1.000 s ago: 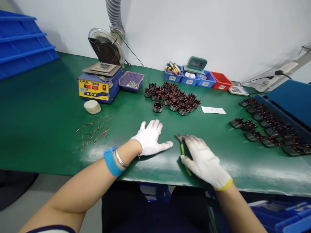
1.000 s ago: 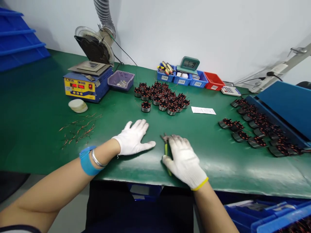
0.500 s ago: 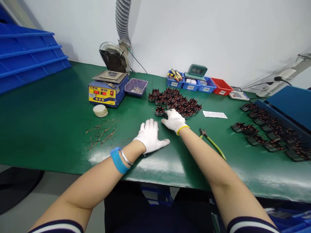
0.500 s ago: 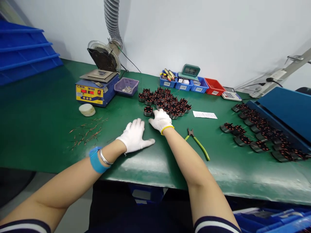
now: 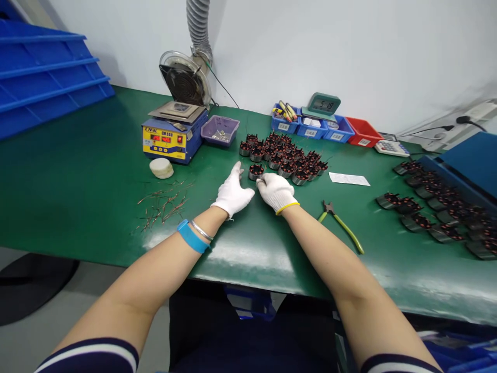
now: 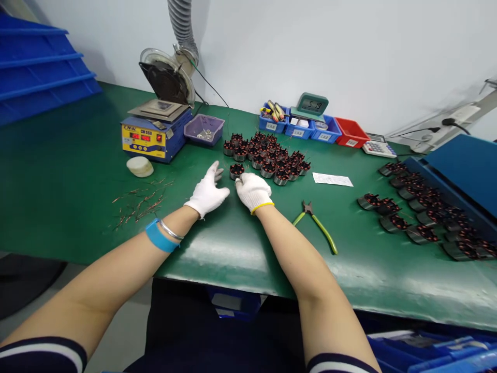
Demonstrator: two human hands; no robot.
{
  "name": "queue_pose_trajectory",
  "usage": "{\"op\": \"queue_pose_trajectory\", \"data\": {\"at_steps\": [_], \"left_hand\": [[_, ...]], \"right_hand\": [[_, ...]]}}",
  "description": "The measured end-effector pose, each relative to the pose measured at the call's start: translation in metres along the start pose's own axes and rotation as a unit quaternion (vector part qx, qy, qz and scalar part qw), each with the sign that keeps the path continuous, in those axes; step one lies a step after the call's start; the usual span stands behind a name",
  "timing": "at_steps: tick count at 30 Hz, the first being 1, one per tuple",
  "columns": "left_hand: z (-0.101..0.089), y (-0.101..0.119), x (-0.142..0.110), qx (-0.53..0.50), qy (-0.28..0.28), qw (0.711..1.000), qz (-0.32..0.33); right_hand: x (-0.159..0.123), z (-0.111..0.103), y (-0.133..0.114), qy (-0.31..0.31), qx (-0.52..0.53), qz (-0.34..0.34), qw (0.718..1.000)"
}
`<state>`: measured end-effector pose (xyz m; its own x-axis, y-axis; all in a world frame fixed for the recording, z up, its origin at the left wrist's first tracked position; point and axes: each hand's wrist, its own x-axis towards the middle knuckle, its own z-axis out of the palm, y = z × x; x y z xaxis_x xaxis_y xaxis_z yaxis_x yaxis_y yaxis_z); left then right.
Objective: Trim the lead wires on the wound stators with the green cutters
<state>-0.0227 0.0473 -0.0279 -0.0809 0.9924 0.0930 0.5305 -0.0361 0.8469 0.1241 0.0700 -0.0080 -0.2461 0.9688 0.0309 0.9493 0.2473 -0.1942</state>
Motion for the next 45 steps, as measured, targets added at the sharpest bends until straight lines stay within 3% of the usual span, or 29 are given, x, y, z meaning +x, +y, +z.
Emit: {"op": "queue_pose_trajectory", "data": {"at_steps": [4, 9, 11, 13, 15, 18, 21, 27, 33, 36, 39, 42, 45], "left_hand": [[0.002, -0.001, -0.002, -0.080, -0.004, 0.997, -0.021], [0.011, 0.012, -0.030, -0.012, -0.128, 0.991, 0.031], [0.013, 0.019, -0.042, 0.030, -0.151, 0.987, 0.044], [0.015, 0.025, -0.050, 0.061, -0.168, 0.983, 0.050], [0.016, 0.028, -0.055, 0.063, -0.191, 0.978, 0.055], [0.015, 0.029, -0.058, 0.074, -0.219, 0.970, 0.071], [0.014, 0.031, -0.060, 0.117, -0.213, 0.967, 0.076], [0.020, 0.036, -0.067, 0.213, -0.156, 0.963, 0.059], [0.021, 0.034, -0.069, 0.194, -0.147, 0.965, 0.102], [0.019, 0.034, -0.068, 0.146, -0.175, 0.967, 0.115], [0.018, 0.036, -0.067, 0.162, -0.177, 0.967, 0.092], [0.018, 0.036, -0.067, 0.205, -0.165, 0.960, 0.094], [0.018, 0.035, -0.065, 0.231, -0.151, 0.955, 0.111]], "right_hand": [[-0.027, -0.003, -0.002, -0.022, 0.008, -0.045, 0.999], [-0.088, -0.026, 0.029, -0.118, 0.086, -0.073, 0.987], [-0.101, -0.037, 0.041, -0.157, 0.139, -0.046, 0.977], [-0.108, -0.043, 0.043, -0.137, 0.145, 0.005, 0.980], [-0.111, -0.043, 0.036, -0.072, 0.098, 0.028, 0.992], [-0.116, -0.038, 0.022, -0.005, -0.006, -0.036, 0.999], [-0.120, -0.038, 0.020, -0.011, -0.073, -0.070, 0.995], [-0.121, -0.044, 0.033, -0.055, -0.115, 0.016, 0.992], [-0.114, -0.041, 0.039, -0.057, -0.048, 0.049, 0.996], [-0.113, -0.039, 0.043, 0.000, 0.033, 0.004, 0.999], [-0.115, -0.039, 0.043, 0.060, 0.082, -0.126, 0.987], [-0.119, -0.041, 0.040, 0.064, 0.113, -0.249, 0.960], [-0.122, -0.044, 0.038, 0.066, 0.145, -0.255, 0.954]]}}
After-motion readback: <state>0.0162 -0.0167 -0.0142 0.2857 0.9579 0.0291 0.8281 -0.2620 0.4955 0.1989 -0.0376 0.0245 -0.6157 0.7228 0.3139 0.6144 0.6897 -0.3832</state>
